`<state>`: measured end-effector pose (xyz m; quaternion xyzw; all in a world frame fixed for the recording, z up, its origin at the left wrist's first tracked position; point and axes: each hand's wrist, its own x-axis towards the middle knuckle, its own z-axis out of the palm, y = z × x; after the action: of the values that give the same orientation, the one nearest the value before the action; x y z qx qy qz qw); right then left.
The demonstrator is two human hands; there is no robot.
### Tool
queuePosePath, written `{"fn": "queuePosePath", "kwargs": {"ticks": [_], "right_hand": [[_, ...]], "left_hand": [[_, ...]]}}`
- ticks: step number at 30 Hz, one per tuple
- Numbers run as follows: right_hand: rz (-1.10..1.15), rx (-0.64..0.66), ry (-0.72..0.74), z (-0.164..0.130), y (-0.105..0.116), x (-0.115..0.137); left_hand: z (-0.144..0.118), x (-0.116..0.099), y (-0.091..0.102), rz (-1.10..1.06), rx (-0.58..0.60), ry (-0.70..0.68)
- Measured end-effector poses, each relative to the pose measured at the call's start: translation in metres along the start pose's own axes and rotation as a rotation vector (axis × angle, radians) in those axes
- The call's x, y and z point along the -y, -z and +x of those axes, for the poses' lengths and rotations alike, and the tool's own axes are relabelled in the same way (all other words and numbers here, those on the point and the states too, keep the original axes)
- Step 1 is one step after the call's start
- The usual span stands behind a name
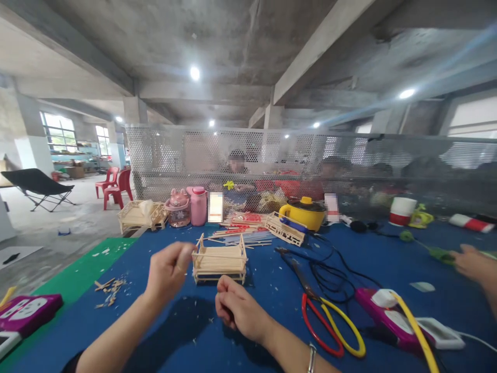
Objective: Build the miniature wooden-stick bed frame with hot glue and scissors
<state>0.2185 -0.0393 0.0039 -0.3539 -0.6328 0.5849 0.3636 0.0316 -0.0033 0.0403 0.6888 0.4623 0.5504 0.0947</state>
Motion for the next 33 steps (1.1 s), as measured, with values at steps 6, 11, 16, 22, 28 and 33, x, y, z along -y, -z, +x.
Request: {"fn": "queuePosePath", "kwargs": {"ticks": [6, 11, 16, 22, 28, 33], "right_hand": [[-0.037, 0.037, 0.044, -0.004, 0.0, -0.001], [-0.116, 0.065, 0.062, -0.008, 0.0, 0.001], [-0.178, 0.038, 0.08, -0.009, -0.003, 0.005], [-0.404, 0.009, 0.06, -0.005, -0.001, 0.001], [-0.592, 0.109, 0.081, -0.008, -0.001, 0.003], [-1.073, -0.141, -0.042, -0.026, 0.048, 0.04]], "left_hand": [[0.034, 0.059, -0.016, 0.026, -0.202, 0.226], [0.023, 0.082, -0.026, -0.025, -0.079, 0.304], [0.015, 0.08, -0.029, -0.07, 0.081, 0.269], [0.01, 0.08, -0.027, -0.144, 0.246, 0.282], [0.011, 0.081, -0.023, -0.119, 0.198, 0.313], [0.015, 0.076, -0.016, -0.095, 0.113, 0.379]]}}
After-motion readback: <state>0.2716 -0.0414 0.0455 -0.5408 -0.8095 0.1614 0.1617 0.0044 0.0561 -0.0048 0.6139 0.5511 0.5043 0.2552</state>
